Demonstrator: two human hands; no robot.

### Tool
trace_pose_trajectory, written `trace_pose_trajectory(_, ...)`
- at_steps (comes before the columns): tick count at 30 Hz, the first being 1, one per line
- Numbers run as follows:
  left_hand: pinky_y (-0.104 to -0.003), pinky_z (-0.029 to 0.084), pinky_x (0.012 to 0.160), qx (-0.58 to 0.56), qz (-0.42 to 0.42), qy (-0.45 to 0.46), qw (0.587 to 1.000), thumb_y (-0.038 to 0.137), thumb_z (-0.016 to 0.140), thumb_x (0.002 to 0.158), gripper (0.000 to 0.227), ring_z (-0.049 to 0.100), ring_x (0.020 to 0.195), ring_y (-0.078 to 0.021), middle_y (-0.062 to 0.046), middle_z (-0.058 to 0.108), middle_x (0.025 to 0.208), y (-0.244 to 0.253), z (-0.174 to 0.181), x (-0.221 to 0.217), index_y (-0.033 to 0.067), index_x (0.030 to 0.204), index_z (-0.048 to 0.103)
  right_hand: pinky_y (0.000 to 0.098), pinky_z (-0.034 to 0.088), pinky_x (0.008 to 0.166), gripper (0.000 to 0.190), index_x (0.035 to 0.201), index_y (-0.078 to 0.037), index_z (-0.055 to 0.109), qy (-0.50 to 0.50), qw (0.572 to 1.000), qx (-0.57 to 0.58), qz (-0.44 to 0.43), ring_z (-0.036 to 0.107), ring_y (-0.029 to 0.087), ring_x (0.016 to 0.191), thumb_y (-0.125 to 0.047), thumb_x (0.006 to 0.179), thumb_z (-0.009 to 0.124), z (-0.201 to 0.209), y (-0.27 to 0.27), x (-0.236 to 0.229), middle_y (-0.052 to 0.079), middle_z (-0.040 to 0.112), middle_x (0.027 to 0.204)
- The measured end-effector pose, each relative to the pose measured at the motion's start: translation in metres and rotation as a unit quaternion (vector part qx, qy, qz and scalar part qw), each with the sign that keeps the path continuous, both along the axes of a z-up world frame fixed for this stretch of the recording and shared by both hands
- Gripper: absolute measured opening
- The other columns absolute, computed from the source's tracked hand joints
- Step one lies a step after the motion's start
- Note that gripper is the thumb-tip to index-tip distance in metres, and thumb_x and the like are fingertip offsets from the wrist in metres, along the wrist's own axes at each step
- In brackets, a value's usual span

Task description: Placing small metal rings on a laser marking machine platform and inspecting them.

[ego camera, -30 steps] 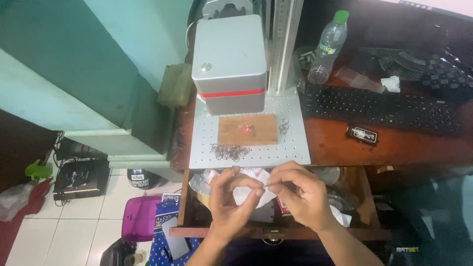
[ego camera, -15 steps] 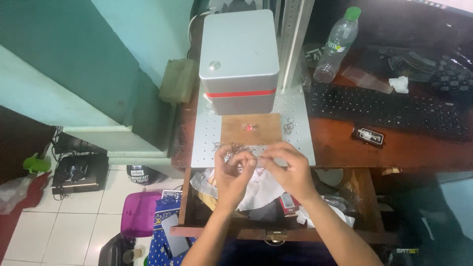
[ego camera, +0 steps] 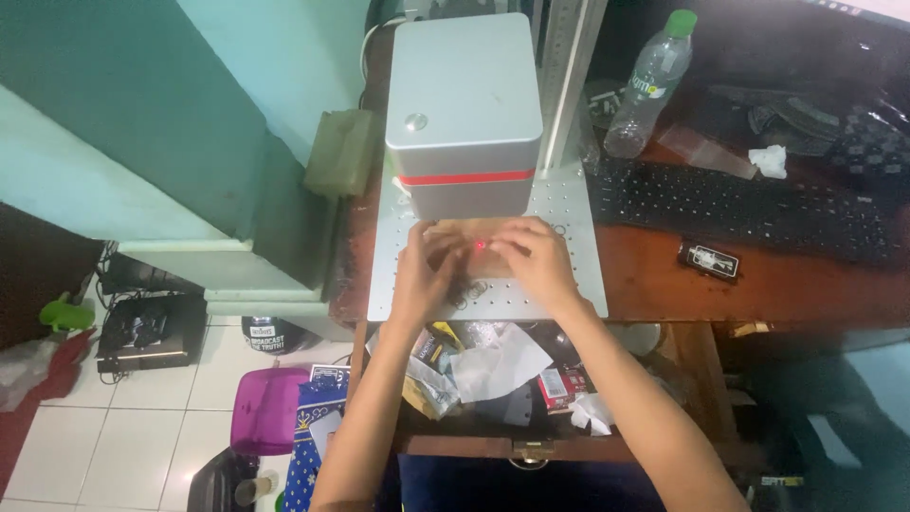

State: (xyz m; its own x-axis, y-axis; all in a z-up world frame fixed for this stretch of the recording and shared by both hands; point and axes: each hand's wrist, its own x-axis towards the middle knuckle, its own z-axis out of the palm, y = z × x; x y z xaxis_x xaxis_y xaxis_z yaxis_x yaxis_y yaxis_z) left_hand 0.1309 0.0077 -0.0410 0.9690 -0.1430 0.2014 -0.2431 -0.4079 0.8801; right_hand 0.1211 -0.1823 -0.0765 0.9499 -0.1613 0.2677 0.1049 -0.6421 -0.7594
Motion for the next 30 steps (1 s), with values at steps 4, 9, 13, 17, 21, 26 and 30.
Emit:
trace_pose_trajectory(4,-0.053,0.045,0.11,0.001,-0.01,-0.032,0.999,0.017,0.073,0.094,0.058,0.07,0.119,-0.0274,-0.008,0.077,0.114,0.01,-0.025,0.024,0.0035,0.142,0.044,0.0414,0.056,0.087,0.009,0.1,-0.014,0.079,-0.07,0.997,-0.004,-0.014,0.07,0.028,0.099,-0.018,0.092,0.079,-0.018,-0.029,0.018,0.005,0.073,0.1)
trace_pose_trajectory(9,-0.063,0.045,0.108,-0.045,0.058,-0.059,0.996,0.015,0.069,0.097,0.053,0.065,0.122,-0.0401,-0.019,0.073,0.121,0.021,-0.032,0.017,0.0037,0.142,0.045,0.0558,0.054,0.084,0.016,0.105,-0.005,0.072,-0.076,0.948,-0.206,-0.231,0.071,0.045,0.091,-0.019,0.1,0.066,0.006,-0.126,0.027,0.022,0.075,0.09)
trace_pose_trajectory(13,-0.064,0.046,0.107,-0.068,0.063,-0.064,0.994,0.019,0.064,0.099,0.054,0.061,0.128,-0.037,-0.014,0.071,0.124,0.023,-0.031,0.018,0.0083,0.146,0.038,0.0524,0.043,0.086,0.022,0.116,-0.006,0.066,-0.03,0.933,-0.252,-0.254,0.063,0.045,0.103,-0.025,0.106,0.059,-0.041,-0.204,0.064,0.024,0.065,0.098)
trace_pose_trajectory(17,-0.067,0.045,0.107,-0.069,0.074,-0.048,0.994,0.019,0.061,0.101,0.055,0.057,0.131,-0.0412,-0.017,0.069,0.125,0.023,-0.026,0.014,0.0081,0.147,0.034,0.0507,0.041,0.089,0.02,0.113,-0.008,0.067,-0.037,0.93,-0.323,-0.173,0.065,0.044,0.106,-0.025,0.107,0.059,-0.024,-0.201,0.061,0.021,0.064,0.1)
trace_pose_trajectory(21,-0.068,0.045,0.105,-0.07,0.079,-0.062,0.993,0.014,0.061,0.1,0.053,0.057,0.13,-0.0438,-0.019,0.069,0.123,0.023,-0.025,0.011,0.0072,0.146,0.035,0.0521,0.041,0.093,0.02,0.113,-0.012,0.07,-0.055,0.908,-0.387,-0.152,0.067,0.039,0.111,-0.028,0.107,0.06,-0.05,-0.217,0.076,0.016,0.067,0.096)
trace_pose_trajectory(26,-0.06,0.046,0.106,-0.055,0.056,-0.117,0.99,0.011,0.065,0.097,0.055,0.061,0.128,-0.0366,-0.017,0.068,0.127,0.023,-0.049,0.019,0.0075,0.146,0.04,0.0567,0.037,0.097,0.02,0.117,-0.01,0.068,-0.051,0.95,-0.273,-0.144,0.061,0.043,0.117,-0.026,0.107,0.06,-0.011,-0.171,0.053,0.019,0.067,0.105)
trace_pose_trajectory(30,-0.056,0.049,0.106,0.01,0.021,-0.143,0.989,0.016,0.074,0.094,0.06,0.064,0.123,-0.0378,-0.019,0.07,0.121,0.006,-0.028,0.007,0.0019,0.143,0.042,0.0453,0.049,0.098,0.02,0.108,-0.012,0.076,-0.098,0.992,-0.045,-0.064,0.065,0.037,0.111,-0.03,0.098,0.075,-0.023,-0.089,0.043,0.017,0.073,0.107)
